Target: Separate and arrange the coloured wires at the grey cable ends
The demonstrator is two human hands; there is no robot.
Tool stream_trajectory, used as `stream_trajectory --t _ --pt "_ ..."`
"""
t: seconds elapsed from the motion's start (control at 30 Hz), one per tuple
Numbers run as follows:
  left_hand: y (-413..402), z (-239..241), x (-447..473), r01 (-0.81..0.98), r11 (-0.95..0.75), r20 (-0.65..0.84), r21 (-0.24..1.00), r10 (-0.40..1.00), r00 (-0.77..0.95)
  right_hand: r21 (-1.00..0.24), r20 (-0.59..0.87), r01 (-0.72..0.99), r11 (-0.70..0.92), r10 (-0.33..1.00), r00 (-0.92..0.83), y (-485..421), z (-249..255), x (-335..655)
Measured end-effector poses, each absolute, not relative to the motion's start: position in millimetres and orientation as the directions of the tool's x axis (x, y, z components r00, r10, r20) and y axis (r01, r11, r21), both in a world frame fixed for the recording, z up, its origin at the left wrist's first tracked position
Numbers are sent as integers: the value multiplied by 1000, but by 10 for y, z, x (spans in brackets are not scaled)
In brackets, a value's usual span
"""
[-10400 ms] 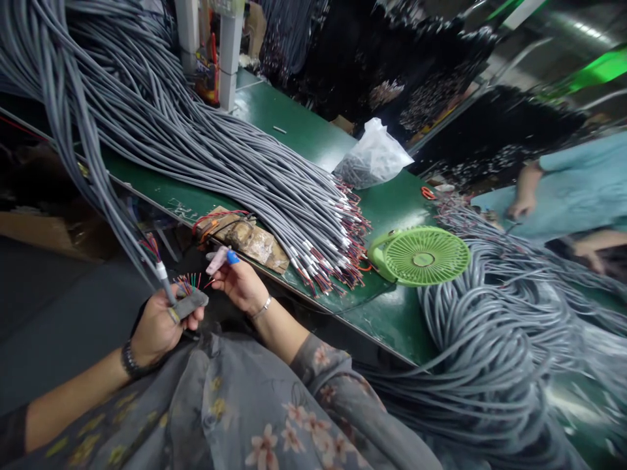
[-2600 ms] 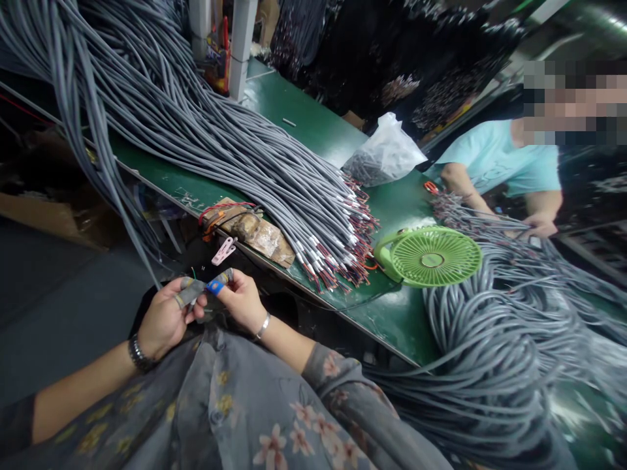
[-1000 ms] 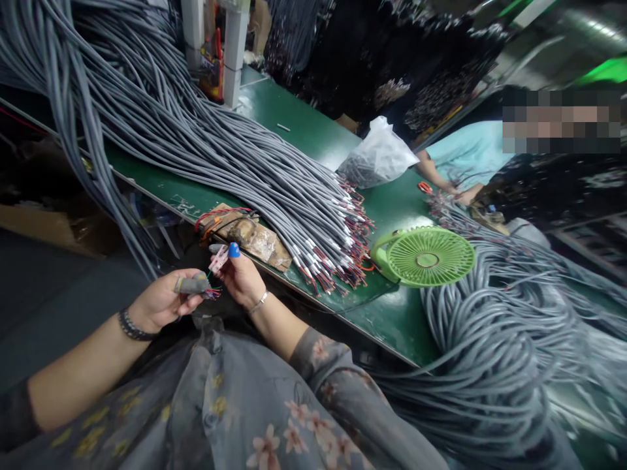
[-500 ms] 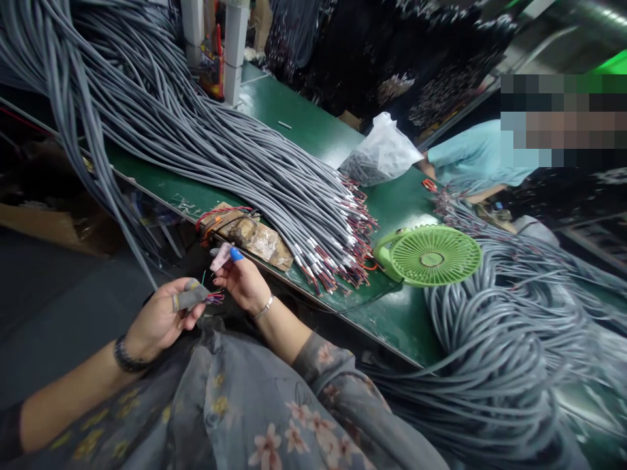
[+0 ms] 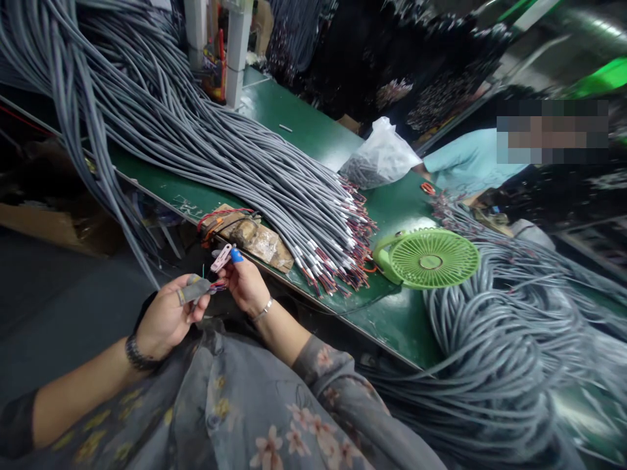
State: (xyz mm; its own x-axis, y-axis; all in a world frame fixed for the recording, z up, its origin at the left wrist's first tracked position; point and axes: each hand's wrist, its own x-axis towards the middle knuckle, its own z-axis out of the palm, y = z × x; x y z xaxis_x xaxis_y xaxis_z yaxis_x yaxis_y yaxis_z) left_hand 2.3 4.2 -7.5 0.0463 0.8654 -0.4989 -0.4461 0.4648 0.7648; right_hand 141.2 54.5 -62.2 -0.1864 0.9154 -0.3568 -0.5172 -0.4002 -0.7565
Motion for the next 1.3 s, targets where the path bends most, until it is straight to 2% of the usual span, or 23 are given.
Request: stream_trajectory --t 0.1,0.17,0.33,0.5,0.77,0.97,1.13,1.3 --pt "34 -88 20 -438 473 -501 765 863 56 -857 -278 -448 -254 961 -14 529 -674 1402" --pt "33 -82 22 -428 475 -498 769 865 64 -883 -252 -415 -219 967 27 535 -696 1394" --pt "50 -56 41 -418 476 -499 774 864 62 -746 -363 -511 -426 905 -223 595 -649 1345" --pt "63 -73 51 -411 477 -501 777 863 55 -659 -409 -598 -455 885 -223 623 -582 1309" --pt "-20 -32 27 -412 450 -476 792 878 44 -587 -452 -563 -582 813 -369 573 -457 1414" --pt "-47 0 50 -439 406 -464 801 886 -27 -684 -408 -562 -465 882 -234 553 -444 1424" --pt "-27 -4 87 -436 397 -453 808 891 -29 -740 -366 -501 -449 893 -261 570 -512 1401" --pt "-10 -3 116 -435 406 -471 803 881 -47 -910 -232 -335 -243 970 -73 571 -652 1374"
